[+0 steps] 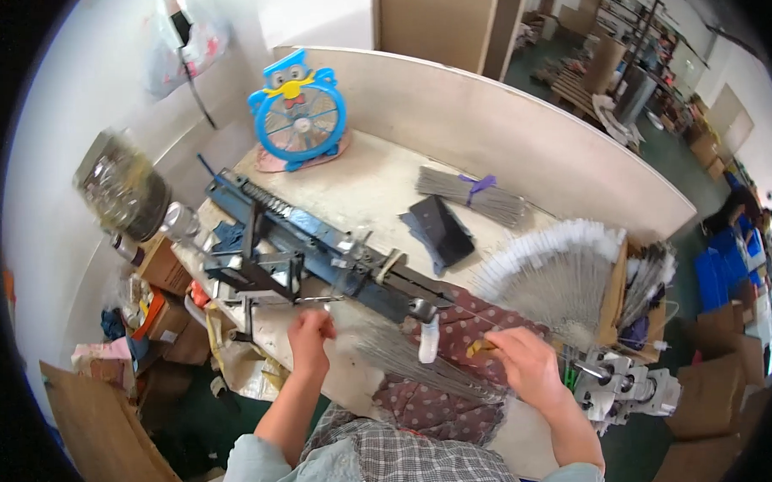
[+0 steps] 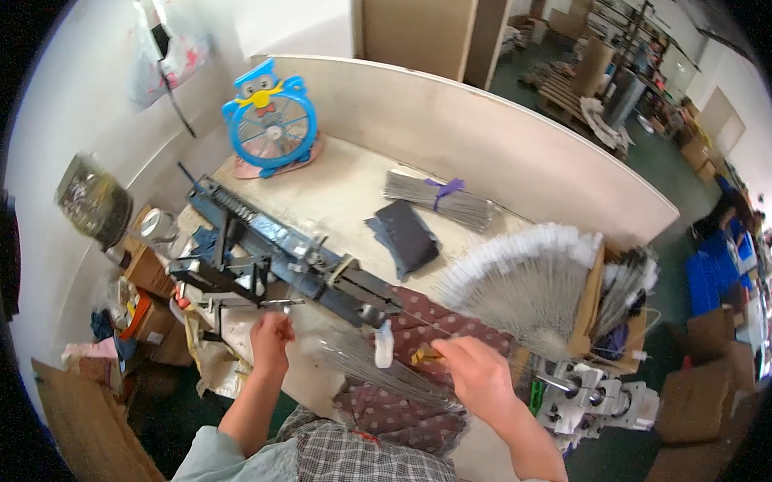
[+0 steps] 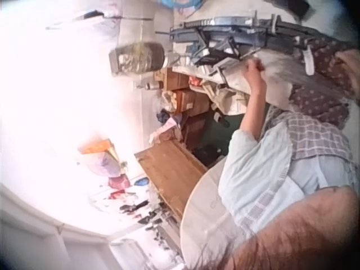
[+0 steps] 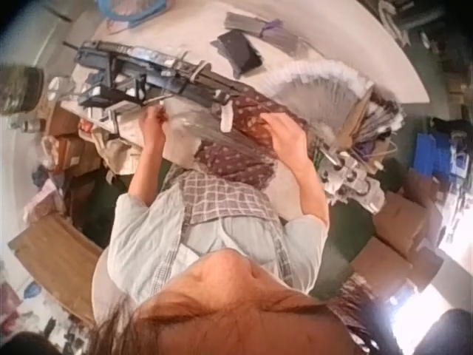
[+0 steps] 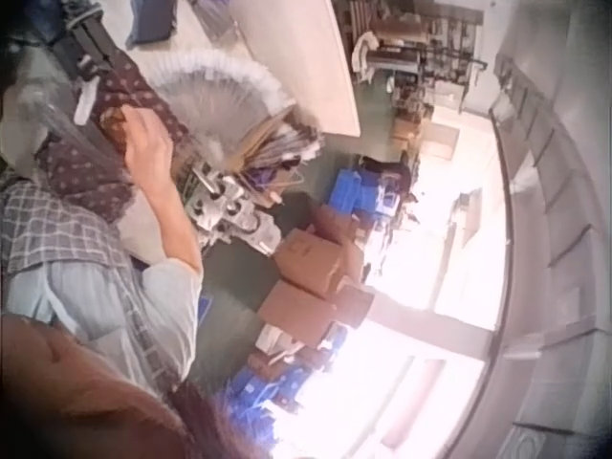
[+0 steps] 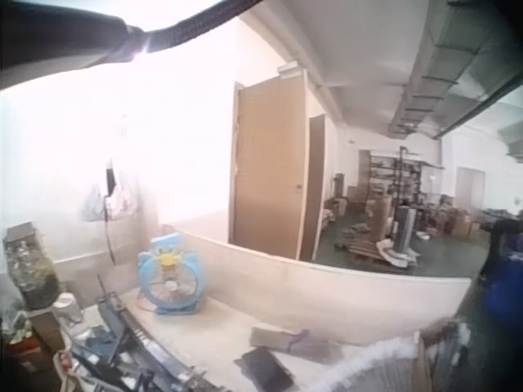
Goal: Manually assembling small components using an industrial assembly jig.
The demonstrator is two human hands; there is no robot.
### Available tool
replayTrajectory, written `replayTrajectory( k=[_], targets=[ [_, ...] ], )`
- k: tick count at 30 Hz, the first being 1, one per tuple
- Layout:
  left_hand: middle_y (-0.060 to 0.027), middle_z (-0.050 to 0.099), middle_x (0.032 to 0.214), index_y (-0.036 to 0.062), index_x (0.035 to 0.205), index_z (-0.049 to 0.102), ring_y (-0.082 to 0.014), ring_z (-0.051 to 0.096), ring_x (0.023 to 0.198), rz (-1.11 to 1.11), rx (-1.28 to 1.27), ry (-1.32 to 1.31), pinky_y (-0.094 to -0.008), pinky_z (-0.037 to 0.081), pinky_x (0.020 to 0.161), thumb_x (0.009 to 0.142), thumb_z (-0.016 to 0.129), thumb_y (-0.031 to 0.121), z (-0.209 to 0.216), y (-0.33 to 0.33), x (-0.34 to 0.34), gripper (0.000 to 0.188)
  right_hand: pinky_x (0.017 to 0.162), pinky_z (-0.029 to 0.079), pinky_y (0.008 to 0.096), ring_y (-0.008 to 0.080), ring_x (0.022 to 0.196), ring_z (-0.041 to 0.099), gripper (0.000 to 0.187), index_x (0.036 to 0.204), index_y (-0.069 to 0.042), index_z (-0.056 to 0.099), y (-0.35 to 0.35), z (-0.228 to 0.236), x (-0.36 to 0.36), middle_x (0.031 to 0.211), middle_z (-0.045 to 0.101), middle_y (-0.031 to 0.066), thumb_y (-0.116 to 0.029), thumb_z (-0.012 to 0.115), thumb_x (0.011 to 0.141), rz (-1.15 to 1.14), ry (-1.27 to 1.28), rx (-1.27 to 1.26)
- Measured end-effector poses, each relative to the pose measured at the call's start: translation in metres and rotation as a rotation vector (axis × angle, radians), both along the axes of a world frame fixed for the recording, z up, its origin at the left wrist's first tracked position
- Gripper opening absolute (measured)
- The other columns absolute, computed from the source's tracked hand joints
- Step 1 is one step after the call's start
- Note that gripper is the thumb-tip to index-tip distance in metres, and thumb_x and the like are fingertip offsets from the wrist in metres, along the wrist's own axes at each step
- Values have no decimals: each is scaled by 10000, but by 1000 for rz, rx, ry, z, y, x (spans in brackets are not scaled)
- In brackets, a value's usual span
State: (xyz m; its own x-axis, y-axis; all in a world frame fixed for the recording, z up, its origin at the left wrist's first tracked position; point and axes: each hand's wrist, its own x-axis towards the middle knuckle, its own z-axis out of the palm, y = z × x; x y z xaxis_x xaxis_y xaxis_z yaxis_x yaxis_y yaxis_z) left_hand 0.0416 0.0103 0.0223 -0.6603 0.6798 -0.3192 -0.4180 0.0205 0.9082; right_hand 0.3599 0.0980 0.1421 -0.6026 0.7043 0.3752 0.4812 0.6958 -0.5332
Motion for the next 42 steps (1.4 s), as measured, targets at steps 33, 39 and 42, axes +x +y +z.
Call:
replayTrajectory(
  k=[33,39,42],
  targets=[
    [-62,636,786,20,925,600,-71,514,573,-501,88,-272,-210,411,546,935,548,210,62,53,158,197,658,473,356,252,739,586,114,811,-74,675,37,-12,-23,763,645,75,-177,666,762,-130,9,-4],
    [-74,635,805,38,966,572,-156,597,677,-671,63,-223,-284,485,668,978,414,354,67,55,150,353,650,474,355,246,735,589,149,831,-68,687,41,-5,-25,761,650,91,-196,675,755,-164,1,-323],
    [-95,642,897,31,1024,566,-178,618,800,-602,84,-373,-303,481,764,986,346,417,69,57,152,446,679,473,356,248,788,591,203,878,-63,680,34,-6,-29,800,652,79,-218,684,747,-186,-28,-233]
  ],
)
